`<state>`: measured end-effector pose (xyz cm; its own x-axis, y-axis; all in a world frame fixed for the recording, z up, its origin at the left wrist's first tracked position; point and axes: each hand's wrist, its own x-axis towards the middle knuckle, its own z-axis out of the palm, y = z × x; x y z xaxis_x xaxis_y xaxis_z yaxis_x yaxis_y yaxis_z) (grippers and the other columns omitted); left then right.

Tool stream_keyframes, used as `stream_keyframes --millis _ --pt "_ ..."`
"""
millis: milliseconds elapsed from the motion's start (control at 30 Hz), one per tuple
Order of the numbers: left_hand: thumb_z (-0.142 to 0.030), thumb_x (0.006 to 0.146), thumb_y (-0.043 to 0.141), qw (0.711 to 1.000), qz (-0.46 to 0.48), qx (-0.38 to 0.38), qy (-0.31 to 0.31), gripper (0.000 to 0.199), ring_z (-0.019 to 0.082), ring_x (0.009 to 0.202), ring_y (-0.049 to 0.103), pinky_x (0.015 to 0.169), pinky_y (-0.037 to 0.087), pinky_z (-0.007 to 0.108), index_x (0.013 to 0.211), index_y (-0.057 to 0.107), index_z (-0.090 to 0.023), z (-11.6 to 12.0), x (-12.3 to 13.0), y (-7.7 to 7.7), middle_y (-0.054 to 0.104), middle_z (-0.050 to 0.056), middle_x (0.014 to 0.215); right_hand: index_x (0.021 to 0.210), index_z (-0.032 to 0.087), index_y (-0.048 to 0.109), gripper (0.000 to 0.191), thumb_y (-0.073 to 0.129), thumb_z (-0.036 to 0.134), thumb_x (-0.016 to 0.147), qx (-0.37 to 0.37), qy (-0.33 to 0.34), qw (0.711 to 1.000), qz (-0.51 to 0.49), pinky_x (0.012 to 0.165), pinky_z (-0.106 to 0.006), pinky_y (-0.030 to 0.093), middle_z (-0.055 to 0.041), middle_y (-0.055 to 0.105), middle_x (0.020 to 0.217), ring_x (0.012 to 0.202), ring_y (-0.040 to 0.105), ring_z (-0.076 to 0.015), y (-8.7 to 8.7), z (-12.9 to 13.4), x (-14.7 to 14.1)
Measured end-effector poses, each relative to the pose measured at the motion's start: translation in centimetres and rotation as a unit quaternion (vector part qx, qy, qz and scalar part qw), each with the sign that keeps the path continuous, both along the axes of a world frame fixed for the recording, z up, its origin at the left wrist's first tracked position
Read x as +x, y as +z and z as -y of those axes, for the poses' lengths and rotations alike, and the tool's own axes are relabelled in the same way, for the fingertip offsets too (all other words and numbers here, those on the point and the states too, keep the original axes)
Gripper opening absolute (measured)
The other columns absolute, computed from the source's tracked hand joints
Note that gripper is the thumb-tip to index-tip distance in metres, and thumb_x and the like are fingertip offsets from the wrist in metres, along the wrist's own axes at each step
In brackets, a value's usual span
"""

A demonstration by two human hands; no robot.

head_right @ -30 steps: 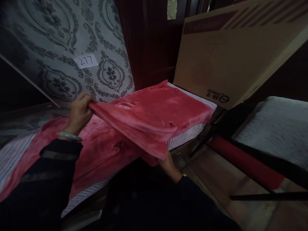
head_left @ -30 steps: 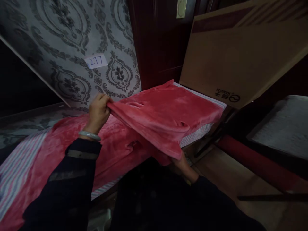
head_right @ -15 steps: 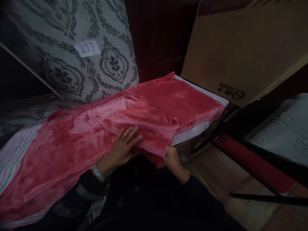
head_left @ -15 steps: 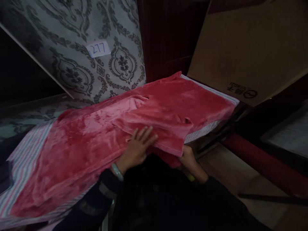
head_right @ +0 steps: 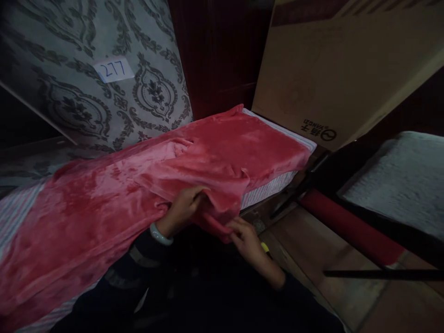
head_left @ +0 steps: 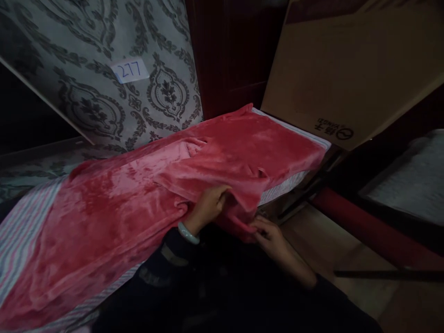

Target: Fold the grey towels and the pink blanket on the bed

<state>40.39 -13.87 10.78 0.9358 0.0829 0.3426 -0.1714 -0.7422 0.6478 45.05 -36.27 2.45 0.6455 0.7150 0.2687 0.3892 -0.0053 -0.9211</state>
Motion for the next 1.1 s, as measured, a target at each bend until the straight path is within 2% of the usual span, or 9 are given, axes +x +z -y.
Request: stream_keyframes --millis 133,200,400,600,767,867,933,1000,1100 --pt "-0.03 0.093 0.053 0.996 -0.019 -0.086 0.0 0.027 0.013 0.063 0.05 0.061 0.037 0.025 0.07 0.06 -0.018 0.5 1.5 1.6 0.058 -0.002 0.066 0.108 0.024 0.073 0.035 0.045 0.012 0.092 -0.02 0.061 0.975 0.212 0.067 -0.025 0.05 -0.004 0.067 0.089 0.074 0.064 -0.0151 3.5 -1.2 -0.1" --pt "-0.038 0.093 0.054 0.993 -0.048 -0.105 -0.024 0.036 0.011 0.059 0.044 0.058 0.033 0.025 0.063 0.055 -0.017 0.9 1.7 1.8 0.051 -0.004 0.06 0.113 0.023 0.069 0.033 0.045 0.012 0.093 -0.009 0.029 0.966 0.258 0.071 -0.026 0.052 -0.0049 0.068 0.093 0.078 0.065 -0.016 5.0 -2.1 0.4" --pt "-0.035 0.093 0.053 0.977 -0.081 -0.183 -0.069 0.027 0.016 0.078 0.059 0.072 0.045 0.026 0.092 0.072 -0.016 1.2 0.4 2.2 0.069 0.002 0.085 0.106 0.025 0.064 0.02 0.054 0.016 0.09 0.016 -0.12 0.962 0.246 0.075 -0.033 0.056 -0.0049 0.069 0.095 0.083 0.067 -0.0204 6.1 -3.1 2.7" --pt "-0.038 0.093 0.055 0.976 -0.085 -0.178 -0.093 0.028 0.019 0.084 0.065 0.077 0.05 0.028 0.095 0.076 -0.018 0.9 0.3 2.6 0.074 0.004 0.088 0.154 0.03 0.036 0.068 0.057 0.02 0.091 0.004 -0.143 0.957 0.251 0.084 -0.044 0.058 -0.0098 0.065 0.12 0.099 0.067 -0.0263 6.2 -3.0 4.3" --pt "-0.029 0.094 0.055 0.982 -0.065 -0.141 -0.108 0.026 0.02 0.095 0.07 0.088 0.051 0.03 0.104 0.077 -0.02 0.8 0.5 2.1 0.078 0.005 0.102 0.132 0.028 0.061 0.049 0.061 0.016 0.084 0.0 -0.117 0.935 0.335 0.101 -0.058 0.047 -0.0123 0.061 0.126 0.121 0.056 -0.0335 6.9 -3.0 5.4" --pt "-0.029 0.098 0.052 0.983 -0.059 -0.124 -0.125 0.028 0.019 0.098 0.071 0.089 0.052 0.031 0.108 0.076 -0.02 1.0 0.3 1.9 0.078 0.006 0.108 0.108 0.025 0.068 0.029 0.06 0.014 0.082 -0.007 -0.051 0.947 0.318 0.096 -0.053 0.049 -0.0108 0.066 0.117 0.114 0.06 -0.0318 6.5 -3.2 5.6" --pt "-0.032 0.099 0.051 0.991 -0.028 -0.076 -0.102 0.029 0.02 0.101 0.07 0.094 0.052 0.033 0.112 0.075 -0.021 0.7 0.0 1.9 0.077 0.007 0.111 0.095 0.023 0.067 0.017 0.058 0.013 0.083 -0.019 0.0 0.964 0.266 0.079 -0.04 0.053 -0.0054 0.069 0.092 0.087 0.066 -0.0242 6.4 -3.7 6.2" --pt "-0.037 0.099 0.052 0.999 0.042 -0.003 -0.022 0.033 0.023 0.116 0.065 0.106 0.047 0.041 0.122 0.07 -0.021 -0.2 -0.6 1.8 0.073 0.009 0.124 0.085 0.021 0.065 0.009 0.061 0.012 0.084 -0.03 -0.004 0.98 0.196 0.068 -0.03 0.049 0.0001 0.065 0.075 0.07 0.062 -0.0176 7.5 -4.5 7.9" --pt "-0.042 0.099 0.05 0.972 0.146 0.093 0.162 0.045 0.028 0.138 0.05 0.119 0.035 0.051 0.137 0.058 -0.02 -2.8 -2.2 0.9 0.059 0.013 0.144 0.076 0.015 0.064 0.009 0.068 0.014 0.084 -0.029 -0.141 0.986 0.085 0.064 -0.026 0.045 0.0005 0.064 0.071 0.064 0.058 -0.0122 12.2 -5.1 13.1"
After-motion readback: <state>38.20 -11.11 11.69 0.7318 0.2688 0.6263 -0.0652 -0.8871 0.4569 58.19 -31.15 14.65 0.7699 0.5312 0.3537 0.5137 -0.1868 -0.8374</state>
